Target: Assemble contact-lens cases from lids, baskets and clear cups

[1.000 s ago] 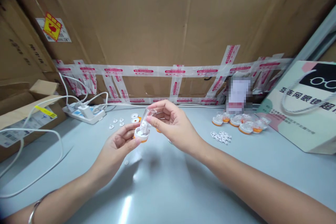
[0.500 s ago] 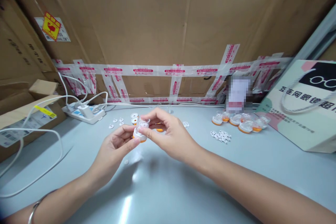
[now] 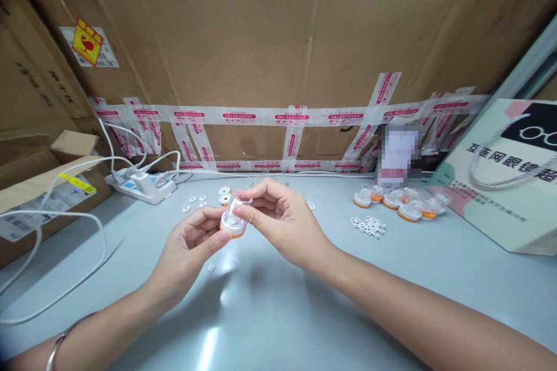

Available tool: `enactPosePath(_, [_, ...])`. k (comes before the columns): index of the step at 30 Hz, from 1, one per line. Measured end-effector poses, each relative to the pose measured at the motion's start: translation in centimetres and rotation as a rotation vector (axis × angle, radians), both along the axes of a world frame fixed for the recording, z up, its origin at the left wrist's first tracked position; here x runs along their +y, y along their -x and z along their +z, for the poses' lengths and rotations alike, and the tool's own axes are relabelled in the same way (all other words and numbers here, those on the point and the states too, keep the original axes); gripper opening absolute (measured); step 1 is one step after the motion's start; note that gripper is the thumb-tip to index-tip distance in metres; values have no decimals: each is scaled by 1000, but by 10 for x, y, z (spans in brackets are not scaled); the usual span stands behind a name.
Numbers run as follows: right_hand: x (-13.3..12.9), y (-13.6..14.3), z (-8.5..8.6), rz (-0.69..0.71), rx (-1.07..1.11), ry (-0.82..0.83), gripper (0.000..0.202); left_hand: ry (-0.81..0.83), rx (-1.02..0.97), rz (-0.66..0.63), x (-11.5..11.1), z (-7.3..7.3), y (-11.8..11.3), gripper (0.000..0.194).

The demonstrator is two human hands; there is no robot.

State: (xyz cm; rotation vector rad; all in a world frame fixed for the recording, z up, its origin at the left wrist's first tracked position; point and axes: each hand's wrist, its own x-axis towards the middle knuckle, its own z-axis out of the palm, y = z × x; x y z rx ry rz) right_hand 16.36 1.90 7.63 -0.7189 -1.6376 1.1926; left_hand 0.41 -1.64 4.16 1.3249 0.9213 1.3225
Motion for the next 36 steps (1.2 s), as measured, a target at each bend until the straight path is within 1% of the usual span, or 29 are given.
enactPosePath(5, [0,-1,1,31,-1,-15,10,8,-28,-21,1,0,1,18])
enactPosePath(8, [0,-1,2,41,-4,-9,9,7,-18,-24,1,0,1,19])
enactPosePath(11, [0,-1,0,31,-16,-16,9,8,11,-7,0,1,0,18])
enactPosePath(15, [-2,2,-12,-11,-14,-78,14,29,24,33,-3,-2,-3,18])
enactPosePath(20, [-5,9,-31,-109,74,-147,15,-20,47,48,-6,-11,-6,17])
enactPosePath(22, [-5,12,-39,-162,114,-149,17,-29,65,74,-6,-15,-8,16])
enactPosePath(24, [-4,13,-44,-197,131,-118,19,2,67,98,-4,-17,-9,16])
enactPosePath(25, [-2,13,-46,-190,128,-91,18,36,54,96,-3,-17,-9,17])
enactPosePath(27, [1,10,-46,-126,81,-52,16,111,-9,62,0,-17,-8,18])
enactPosePath(28, [2,8,-44,-76,35,-59,21,142,-53,35,2,-16,-7,18])
enactPosePath(31, [6,1,-37,61,-146,-186,58,172,-178,-20,6,-15,-4,18])
enactPosePath(32, [7,-1,-35,99,-194,-235,66,173,-209,-27,7,-14,-3,18])
enactPosePath(33, [8,-2,-33,135,-222,-271,68,173,-230,-31,8,-14,-2,18])
enactPosePath(34, [9,-3,-33,162,-226,-293,65,170,-244,-33,9,-14,-2,18])
enactPosePath(36, [10,-2,-34,195,-182,-301,56,164,-248,-37,9,-15,-2,18])
